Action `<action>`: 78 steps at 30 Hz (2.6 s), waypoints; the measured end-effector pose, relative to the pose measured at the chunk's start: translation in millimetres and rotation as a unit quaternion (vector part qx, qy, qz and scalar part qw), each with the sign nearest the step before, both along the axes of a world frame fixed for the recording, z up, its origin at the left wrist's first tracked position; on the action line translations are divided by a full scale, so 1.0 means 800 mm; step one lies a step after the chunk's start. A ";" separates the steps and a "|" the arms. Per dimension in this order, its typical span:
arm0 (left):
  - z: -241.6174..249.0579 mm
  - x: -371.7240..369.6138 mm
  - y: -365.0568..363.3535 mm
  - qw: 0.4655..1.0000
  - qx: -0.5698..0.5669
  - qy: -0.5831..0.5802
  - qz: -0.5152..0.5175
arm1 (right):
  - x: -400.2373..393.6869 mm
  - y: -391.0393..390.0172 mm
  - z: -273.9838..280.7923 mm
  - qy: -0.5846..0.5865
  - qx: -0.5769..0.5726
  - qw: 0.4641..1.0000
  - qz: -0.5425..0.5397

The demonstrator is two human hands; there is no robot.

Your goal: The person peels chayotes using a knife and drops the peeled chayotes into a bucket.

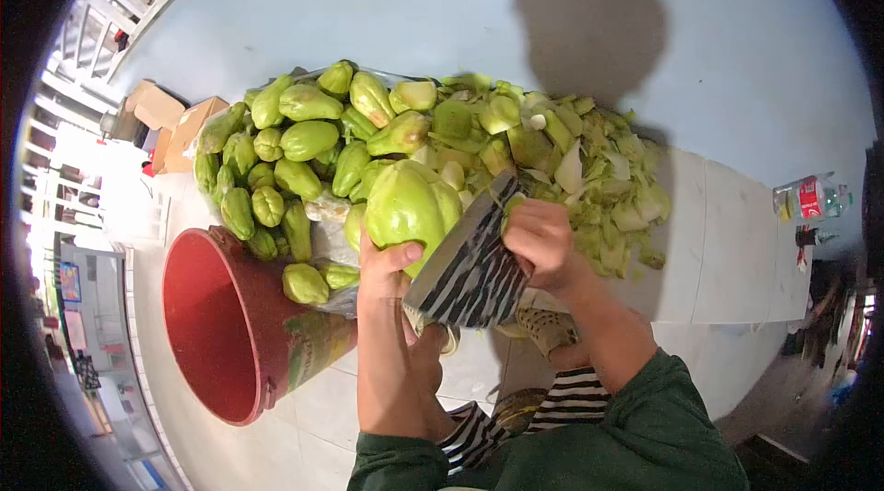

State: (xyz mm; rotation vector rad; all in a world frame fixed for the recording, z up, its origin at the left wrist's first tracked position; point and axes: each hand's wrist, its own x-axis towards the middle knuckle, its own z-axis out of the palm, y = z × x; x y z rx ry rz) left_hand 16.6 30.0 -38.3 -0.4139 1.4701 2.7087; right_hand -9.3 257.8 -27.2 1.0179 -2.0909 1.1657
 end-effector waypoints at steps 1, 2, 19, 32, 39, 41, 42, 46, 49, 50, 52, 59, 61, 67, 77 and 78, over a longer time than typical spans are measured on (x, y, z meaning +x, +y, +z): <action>-0.002 0.001 0.001 1.000 -0.001 -0.001 -0.003 | 0.002 -0.002 0.003 0.007 -0.012 0.999 0.041; -0.003 0.001 0.001 1.000 0.020 -0.003 -0.013 | 0.003 -0.002 0.004 0.022 -0.005 0.999 0.042; 0.000 -0.008 -0.004 0.997 0.068 -0.032 -0.022 | -0.005 0.003 -0.001 -0.083 -0.004 0.994 -0.068; -0.021 -0.021 -0.026 0.996 0.026 -0.031 -0.080 | -0.007 0.004 -0.032 -0.235 0.095 0.954 -0.160; -0.010 -0.016 -0.031 0.982 0.122 0.028 -0.140 | -0.003 0.011 -0.018 -0.156 0.059 0.982 -0.086; 0.006 -0.012 -0.016 0.985 0.130 0.023 -0.113 | -0.005 0.012 -0.016 -0.101 0.048 0.992 -0.065; 0.005 -0.010 -0.011 0.995 0.068 -0.040 -0.067 | -0.005 0.010 -0.012 -0.070 0.035 0.996 -0.030; -0.009 -0.001 -0.023 0.991 0.029 -0.034 -0.130 | -0.009 -0.003 -0.038 -0.202 0.015 0.972 -0.117; 0.004 -0.006 -0.023 0.986 0.076 0.012 -0.151 | -0.017 0.008 -0.025 -0.348 -0.001 0.915 -0.203; 0.003 -0.004 -0.023 0.983 0.098 0.042 -0.149 | -0.014 0.010 -0.015 -0.353 -0.019 0.915 -0.193; 0.002 -0.004 -0.023 0.986 0.100 0.025 -0.134 | -0.009 0.007 -0.012 -0.366 -0.034 0.913 -0.175; 0.000 -0.005 -0.015 0.998 0.041 0.003 -0.039 | -0.003 0.001 -0.013 -0.053 -0.009 0.996 -0.075; 0.008 -0.004 -0.016 0.999 0.021 -0.014 -0.040 | 0.002 -0.001 -0.010 -0.006 -0.001 1.000 0.010; 0.004 -0.003 -0.010 0.997 0.052 -0.004 -0.063 | 0.006 -0.004 -0.006 0.023 -0.019 0.999 0.024; -0.019 -0.006 -0.026 0.997 0.064 -0.013 -0.050 | 0.004 -0.010 -0.019 -0.038 0.002 0.995 -0.093; -0.008 -0.004 -0.024 0.996 0.077 -0.014 -0.050 | 0.002 -0.008 -0.019 -0.039 0.006 0.995 -0.087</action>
